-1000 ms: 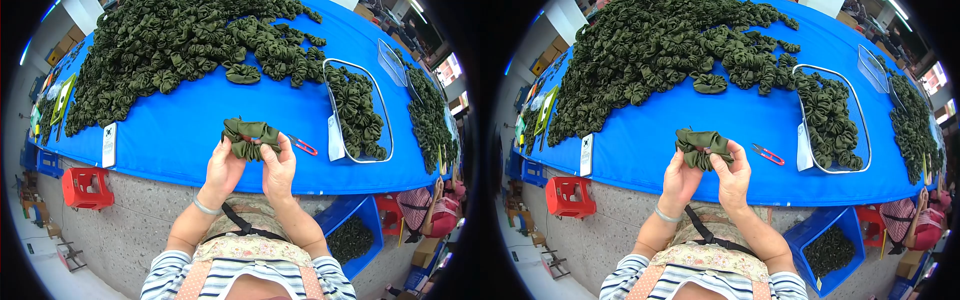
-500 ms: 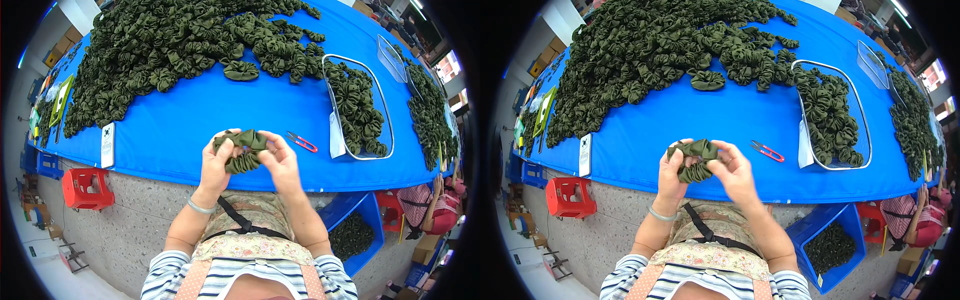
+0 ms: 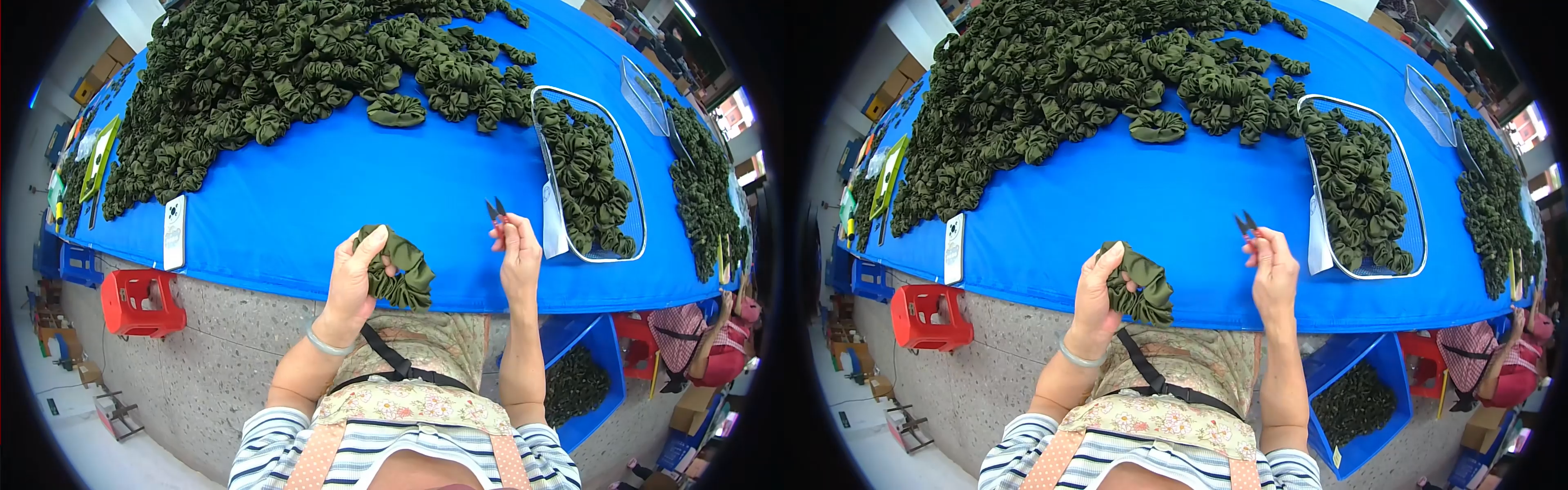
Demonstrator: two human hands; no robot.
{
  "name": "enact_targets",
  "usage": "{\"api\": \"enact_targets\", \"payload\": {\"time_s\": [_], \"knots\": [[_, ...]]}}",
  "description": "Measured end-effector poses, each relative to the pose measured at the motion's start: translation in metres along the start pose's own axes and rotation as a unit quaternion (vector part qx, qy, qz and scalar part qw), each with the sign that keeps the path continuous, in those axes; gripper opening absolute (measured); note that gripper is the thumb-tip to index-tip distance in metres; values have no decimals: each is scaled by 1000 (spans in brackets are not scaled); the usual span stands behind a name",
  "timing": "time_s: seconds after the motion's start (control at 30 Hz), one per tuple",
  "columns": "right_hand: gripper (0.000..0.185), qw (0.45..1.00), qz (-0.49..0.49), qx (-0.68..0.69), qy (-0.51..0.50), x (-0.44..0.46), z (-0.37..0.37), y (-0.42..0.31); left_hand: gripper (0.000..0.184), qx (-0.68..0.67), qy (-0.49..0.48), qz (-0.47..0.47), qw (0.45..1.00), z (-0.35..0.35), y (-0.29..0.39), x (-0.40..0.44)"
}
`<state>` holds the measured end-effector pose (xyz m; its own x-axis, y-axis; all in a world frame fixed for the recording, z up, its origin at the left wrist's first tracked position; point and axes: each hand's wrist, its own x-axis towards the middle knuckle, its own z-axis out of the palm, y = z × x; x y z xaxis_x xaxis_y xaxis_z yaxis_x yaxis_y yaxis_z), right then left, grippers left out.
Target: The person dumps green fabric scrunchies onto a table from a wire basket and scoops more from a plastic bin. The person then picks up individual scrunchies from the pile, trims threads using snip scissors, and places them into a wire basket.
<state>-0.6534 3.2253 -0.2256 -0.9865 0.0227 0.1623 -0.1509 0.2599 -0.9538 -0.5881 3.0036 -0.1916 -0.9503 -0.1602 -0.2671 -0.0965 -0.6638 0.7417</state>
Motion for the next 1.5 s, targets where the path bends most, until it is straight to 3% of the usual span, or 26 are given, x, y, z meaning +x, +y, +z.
{"api": "enact_targets", "payload": {"time_s": [0.07,0.17,0.3,0.67,1.27,1.4,1.47,1.5], "knots": [[26,992,26,121,-34,-12,16,-36,15,-16,-13,-14,1000,-1,-3,0],[43,988,-73,14,-135,-26,27,-57,16,26,30,24,999,10,-5,-3],[38,989,-59,39,-133,-36,41,-64,15,62,51,82,993,12,-8,-4],[35,985,-106,23,-136,-36,45,-58,15,43,13,71,996,12,-11,-7],[32,981,-170,14,-93,-34,48,-52,15,0,4,30,1000,11,-11,-5],[35,995,-86,53,-12,-26,34,-47,12,7,37,17,999,16,-3,-8],[36,998,-39,-39,15,-14,19,-30,11,-20,55,19,998,12,-6,-7],[33,987,-100,-121,42,-6,13,-12,12,-39,59,36,997,13,-6,-6]]}}
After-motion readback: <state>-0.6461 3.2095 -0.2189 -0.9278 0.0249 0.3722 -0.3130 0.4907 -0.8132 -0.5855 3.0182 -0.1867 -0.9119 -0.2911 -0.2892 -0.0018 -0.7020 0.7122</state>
